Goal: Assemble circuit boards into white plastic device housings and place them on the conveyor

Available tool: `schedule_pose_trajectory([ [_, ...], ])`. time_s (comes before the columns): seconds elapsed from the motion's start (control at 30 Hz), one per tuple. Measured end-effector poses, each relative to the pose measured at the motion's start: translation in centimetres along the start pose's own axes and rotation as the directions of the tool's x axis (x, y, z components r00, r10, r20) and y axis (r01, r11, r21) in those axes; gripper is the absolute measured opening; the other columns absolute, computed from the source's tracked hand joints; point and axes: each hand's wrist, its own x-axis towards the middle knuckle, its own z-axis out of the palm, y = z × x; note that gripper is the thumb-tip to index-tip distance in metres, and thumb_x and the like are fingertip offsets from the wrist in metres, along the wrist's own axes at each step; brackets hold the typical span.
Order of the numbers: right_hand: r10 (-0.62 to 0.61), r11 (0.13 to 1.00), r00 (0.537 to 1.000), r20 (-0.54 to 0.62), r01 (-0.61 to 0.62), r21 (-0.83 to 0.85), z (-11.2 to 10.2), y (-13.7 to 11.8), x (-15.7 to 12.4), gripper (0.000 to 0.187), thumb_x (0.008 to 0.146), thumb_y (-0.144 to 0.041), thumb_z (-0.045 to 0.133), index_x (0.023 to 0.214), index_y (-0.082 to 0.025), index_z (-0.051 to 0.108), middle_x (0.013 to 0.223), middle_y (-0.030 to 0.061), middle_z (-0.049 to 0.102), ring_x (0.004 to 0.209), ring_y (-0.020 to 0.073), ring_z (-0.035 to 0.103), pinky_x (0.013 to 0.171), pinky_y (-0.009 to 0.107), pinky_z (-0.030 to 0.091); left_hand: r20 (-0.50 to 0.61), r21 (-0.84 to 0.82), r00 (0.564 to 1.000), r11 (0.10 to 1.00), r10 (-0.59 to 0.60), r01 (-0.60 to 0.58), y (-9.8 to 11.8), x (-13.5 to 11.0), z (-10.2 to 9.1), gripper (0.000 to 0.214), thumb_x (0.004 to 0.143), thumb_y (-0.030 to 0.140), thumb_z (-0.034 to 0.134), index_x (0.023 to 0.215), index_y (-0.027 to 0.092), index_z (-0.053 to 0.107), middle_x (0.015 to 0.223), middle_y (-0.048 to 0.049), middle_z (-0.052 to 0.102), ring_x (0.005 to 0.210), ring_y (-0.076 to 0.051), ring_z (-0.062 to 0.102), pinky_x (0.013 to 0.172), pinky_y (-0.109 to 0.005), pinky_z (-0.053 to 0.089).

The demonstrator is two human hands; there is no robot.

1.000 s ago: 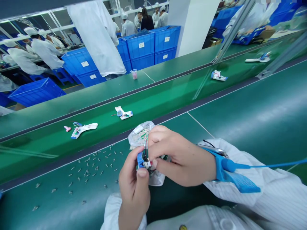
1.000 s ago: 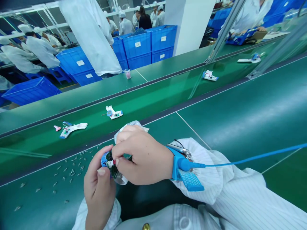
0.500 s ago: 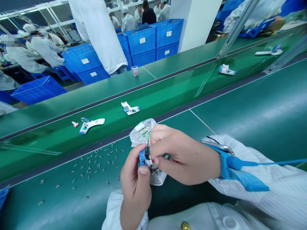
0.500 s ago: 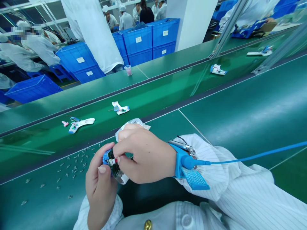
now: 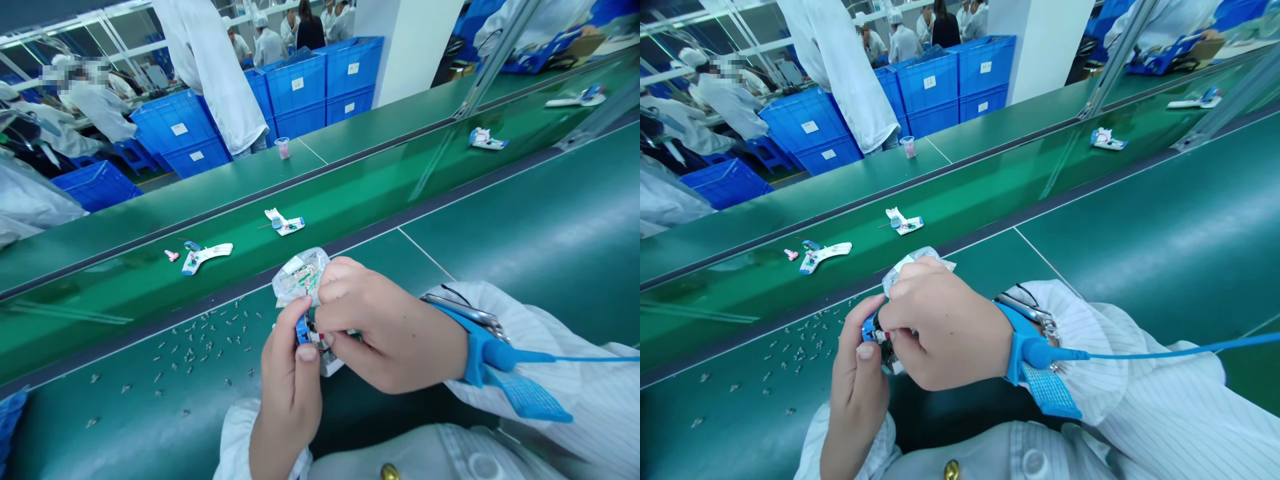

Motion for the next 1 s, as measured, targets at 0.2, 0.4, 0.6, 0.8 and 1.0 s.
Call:
schedule_pose_trajectory([
  [0.2,-0.032,0.999,0.999,0.01,0.032,-0.01,-0.1,0.2,0.0,0.027,0.079,-0.012,0.036,0.052,-0.015,0.037,0.055,0.001,0.038,0.061,0.0131,0.03,0.066,0.032,0.027,0.04,-0.054,0.997,0.996,-0.065,0.067,0.7,0.2,0.0,0.036,0.096,0.043,0.033,0.125,0.027,0.048,0.116,-0.0032,0.061,0.09,-0.015,0.06,0.077,-0.025,0.046],
  [0.4,0.008,0.999,1.0,-0.017,-0.007,0.049,0.3,0.5,-0.2,0.025,0.077,-0.013,0.04,0.053,-0.014,0.046,0.055,0.0015,0.045,0.062,0.0122,0.035,0.068,0.031,0.028,0.151,0.135,0.972,0.978,-0.18,0.161,1.5,0.2,-0.6,0.042,0.093,0.048,0.035,0.129,0.027,0.037,0.117,-0.0067,0.059,0.096,-0.021,0.058,0.077,-0.032,0.045],
  [0.6,0.026,0.995,1.0,-0.008,-0.025,0.097,0.6,0.4,-0.3,0.025,0.075,-0.012,0.041,0.049,-0.014,0.043,0.052,0.0012,0.045,0.059,0.0116,0.037,0.068,0.031,0.028,0.243,0.331,0.926,0.922,-0.288,0.2,2.8,0.3,-0.7,0.042,0.089,0.039,0.043,0.126,0.029,0.027,0.114,-0.0086,0.059,0.098,-0.026,0.06,0.072,-0.04,0.049],
  [0.8,0.019,0.993,1.0,0.013,-0.02,0.117,1.0,0.3,-0.5,0.023,0.072,-0.011,0.038,0.05,-0.015,0.032,0.05,0.0004,0.043,0.056,0.0107,0.036,0.065,0.03,0.028,0.269,0.514,0.938,0.856,-0.221,0.054,3.0,0.0,-0.7,0.039,0.089,0.029,0.04,0.124,0.025,0.023,0.108,-0.0138,0.061,0.098,-0.029,0.063,0.061,-0.037,0.053],
  [1.0,0.004,0.988,1.0,-0.027,0.0,0.156,1.1,0.0,-0.9,0.022,0.071,-0.01,0.037,0.051,-0.015,0.03,0.051,0.0001,0.043,0.055,0.0105,0.033,0.063,0.03,0.028,0.224,0.649,0.972,0.755,-0.067,-0.098,3.7,-0.5,-0.4,0.039,0.087,0.024,0.041,0.122,0.018,0.025,0.099,-0.0165,0.064,0.082,-0.028,0.066,0.054,-0.035,0.054],
])
